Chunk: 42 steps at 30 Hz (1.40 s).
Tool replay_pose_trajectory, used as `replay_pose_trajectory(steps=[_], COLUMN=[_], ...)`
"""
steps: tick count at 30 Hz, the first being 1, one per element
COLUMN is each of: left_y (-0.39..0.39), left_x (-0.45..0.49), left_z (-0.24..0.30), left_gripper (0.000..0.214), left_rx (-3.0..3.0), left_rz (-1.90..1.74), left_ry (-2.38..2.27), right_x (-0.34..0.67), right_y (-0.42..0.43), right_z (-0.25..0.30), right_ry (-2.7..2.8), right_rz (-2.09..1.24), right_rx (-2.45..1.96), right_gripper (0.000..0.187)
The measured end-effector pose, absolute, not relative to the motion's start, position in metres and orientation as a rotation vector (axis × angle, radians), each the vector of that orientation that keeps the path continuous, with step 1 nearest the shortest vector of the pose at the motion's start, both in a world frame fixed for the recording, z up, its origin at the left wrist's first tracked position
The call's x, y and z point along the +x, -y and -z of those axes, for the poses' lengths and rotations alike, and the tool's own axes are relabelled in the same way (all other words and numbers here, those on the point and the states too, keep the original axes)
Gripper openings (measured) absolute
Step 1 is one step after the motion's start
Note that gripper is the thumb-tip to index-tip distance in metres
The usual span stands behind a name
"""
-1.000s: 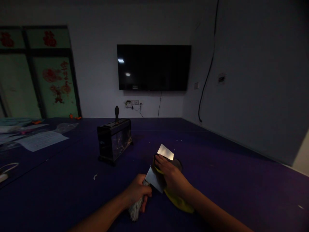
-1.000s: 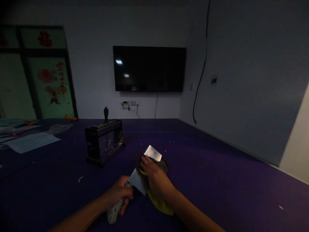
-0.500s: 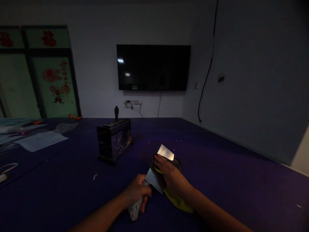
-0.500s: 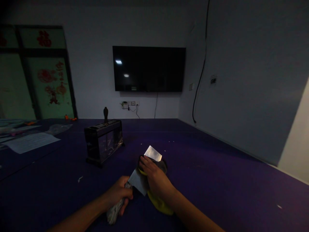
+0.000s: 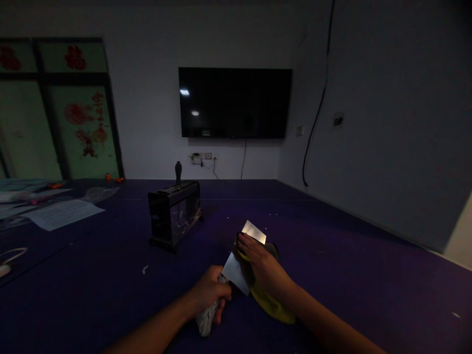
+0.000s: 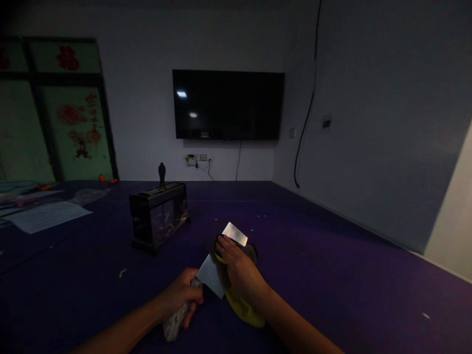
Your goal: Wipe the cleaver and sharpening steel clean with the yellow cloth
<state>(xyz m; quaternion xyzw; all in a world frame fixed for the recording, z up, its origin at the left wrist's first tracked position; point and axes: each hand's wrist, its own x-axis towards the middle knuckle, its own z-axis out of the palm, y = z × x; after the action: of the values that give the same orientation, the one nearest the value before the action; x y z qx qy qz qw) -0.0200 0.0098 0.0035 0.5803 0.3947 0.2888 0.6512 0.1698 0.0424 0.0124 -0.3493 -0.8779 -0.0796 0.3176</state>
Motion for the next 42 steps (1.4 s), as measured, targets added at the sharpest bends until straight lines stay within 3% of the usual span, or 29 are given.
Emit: replay_pose_trajectory(steps=[18, 23, 42], left_y=[-0.011, -0.010, -0.008], left_x=[-0.020, -0.020, -0.021], left_z=[-0.002, -0.003, -0.007], left_gripper=[0.025, 0.031, 0.023], left_rx=[1.300, 1.268, 1.382], left_rz=[-0.674, -0.693, -0.597], left_ry=[-0.926, -0.957, -0.923], right_x=[0.193, 0.195, 0.177], right_y=[-0.070, -0.070, -0.045], right_z=[0.005, 0.004, -0.015], right_ry=[2.003, 2.046, 2.280], right_rz=[0.259, 0.268, 0.247], right_rx=[-1.099, -1.103, -0.950], right_gripper=[0.053, 0.054, 0.060])
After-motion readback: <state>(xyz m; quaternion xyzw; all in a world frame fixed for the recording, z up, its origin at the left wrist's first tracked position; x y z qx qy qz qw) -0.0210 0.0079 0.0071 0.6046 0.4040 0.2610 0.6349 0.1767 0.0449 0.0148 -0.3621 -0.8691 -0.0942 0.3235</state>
